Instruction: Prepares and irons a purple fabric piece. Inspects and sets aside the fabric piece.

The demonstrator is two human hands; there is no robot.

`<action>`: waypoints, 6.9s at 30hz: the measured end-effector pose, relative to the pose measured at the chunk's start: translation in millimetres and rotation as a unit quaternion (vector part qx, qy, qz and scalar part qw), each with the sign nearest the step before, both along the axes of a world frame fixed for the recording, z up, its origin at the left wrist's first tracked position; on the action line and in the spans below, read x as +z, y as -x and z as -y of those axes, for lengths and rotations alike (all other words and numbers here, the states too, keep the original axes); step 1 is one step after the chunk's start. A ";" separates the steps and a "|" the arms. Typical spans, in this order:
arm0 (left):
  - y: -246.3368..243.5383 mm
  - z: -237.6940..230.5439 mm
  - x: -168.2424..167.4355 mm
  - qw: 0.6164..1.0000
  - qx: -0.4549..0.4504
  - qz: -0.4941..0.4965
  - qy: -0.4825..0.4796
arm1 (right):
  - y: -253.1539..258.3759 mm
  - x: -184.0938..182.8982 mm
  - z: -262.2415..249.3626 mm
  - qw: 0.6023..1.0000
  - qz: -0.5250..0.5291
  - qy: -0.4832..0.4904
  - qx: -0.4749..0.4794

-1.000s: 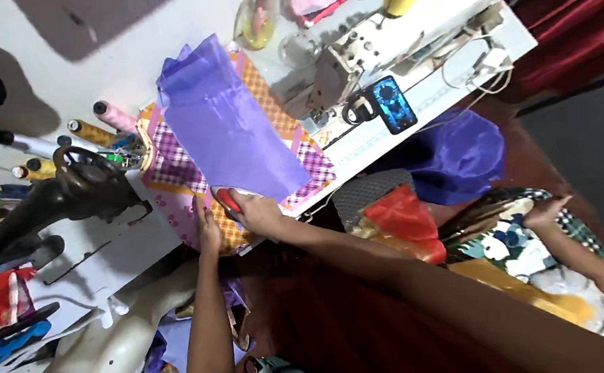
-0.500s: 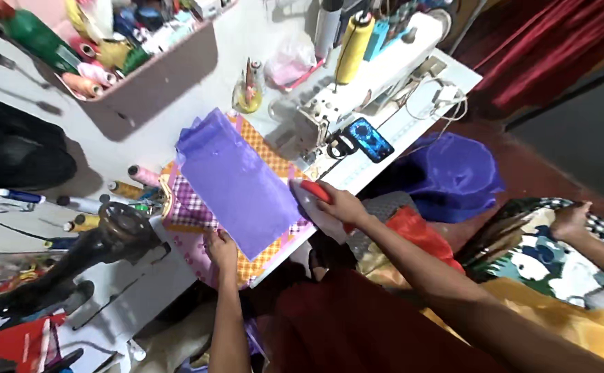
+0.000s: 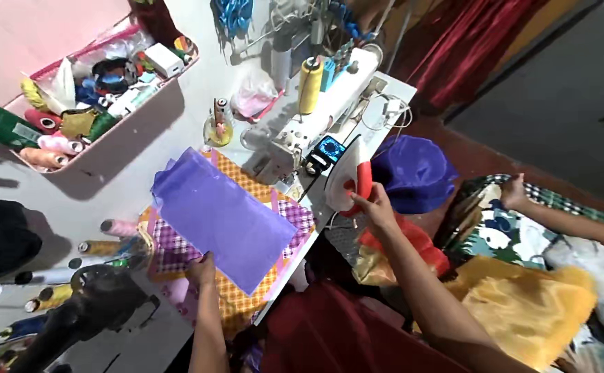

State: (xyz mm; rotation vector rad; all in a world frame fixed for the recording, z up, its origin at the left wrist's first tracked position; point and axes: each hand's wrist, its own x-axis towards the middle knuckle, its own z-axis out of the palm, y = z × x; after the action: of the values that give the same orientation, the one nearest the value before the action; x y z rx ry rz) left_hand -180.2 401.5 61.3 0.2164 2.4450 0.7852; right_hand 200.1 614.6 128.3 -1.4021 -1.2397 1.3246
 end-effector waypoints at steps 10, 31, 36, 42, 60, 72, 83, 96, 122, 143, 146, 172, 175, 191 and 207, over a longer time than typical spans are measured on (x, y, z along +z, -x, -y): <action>-9.7 4.3 2.9 0.998 0.014 0.002 -0.061 | 40.7 -55.0 13.0 0.994 -0.033 -0.095 -0.033; -58.5 30.9 5.8 0.987 0.049 0.101 -0.111 | 338.2 -48.0 -112.0 0.917 0.336 -0.077 0.203; -91.6 34.4 15.2 0.975 0.115 0.167 -0.089 | 367.8 -43.9 -174.3 0.828 0.514 -0.087 0.208; -136.2 45.3 2.8 0.894 0.259 0.313 -0.186 | 373.3 -44.3 -177.0 0.760 0.596 -0.055 0.254; -176.4 13.9 12.9 0.902 0.266 0.276 -0.198 | 388.6 11.6 -136.2 0.852 0.397 -0.173 0.295; -111.5 32.7 1.7 0.984 0.148 -0.023 -0.092 | 289.1 -39.2 -92.5 0.913 0.281 -0.006 0.294; -75.8 7.2 18.8 0.982 0.022 -0.145 -0.117 | 339.0 -10.7 -100.3 0.890 0.228 -0.160 0.362; 143.8 -225.7 66.7 0.955 -0.257 -0.146 0.000 | 387.0 -2.9 -123.7 0.940 0.195 -0.015 0.280; 97.8 -300.3 66.4 0.946 -0.260 -0.171 -0.094 | 358.3 -56.5 -149.6 0.953 -0.038 0.200 0.224; 48.9 -259.9 59.6 0.920 -0.194 -0.148 -0.307 | 389.9 -57.3 -144.9 0.954 -0.151 0.242 0.090; 9.2 -168.2 27.6 0.948 -0.113 -0.123 -0.270 | 341.4 -60.0 -98.2 0.947 -0.125 0.223 0.194; -120.9 44.9 -4.1 0.971 0.177 0.076 -0.145 | 132.8 -99.0 77.4 0.875 0.153 -0.020 0.459; -122.3 41.1 -2.6 0.952 0.228 0.125 -0.160 | 132.9 -96.9 81.6 0.862 0.180 -0.050 0.471; -185.1 15.0 39.9 0.847 0.279 0.415 -0.181 | 136.6 -95.2 80.2 0.846 0.193 -0.102 0.486; -197.6 -5.4 19.5 0.767 0.398 0.410 -0.291 | 136.1 -89.6 64.7 0.840 0.164 -0.031 0.516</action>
State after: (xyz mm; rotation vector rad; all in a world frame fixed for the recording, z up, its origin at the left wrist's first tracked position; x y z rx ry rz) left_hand 17.3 406.9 80.7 -0.8417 1.3164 1.5701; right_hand 64.0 549.9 38.7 -0.8955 -2.4509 1.7112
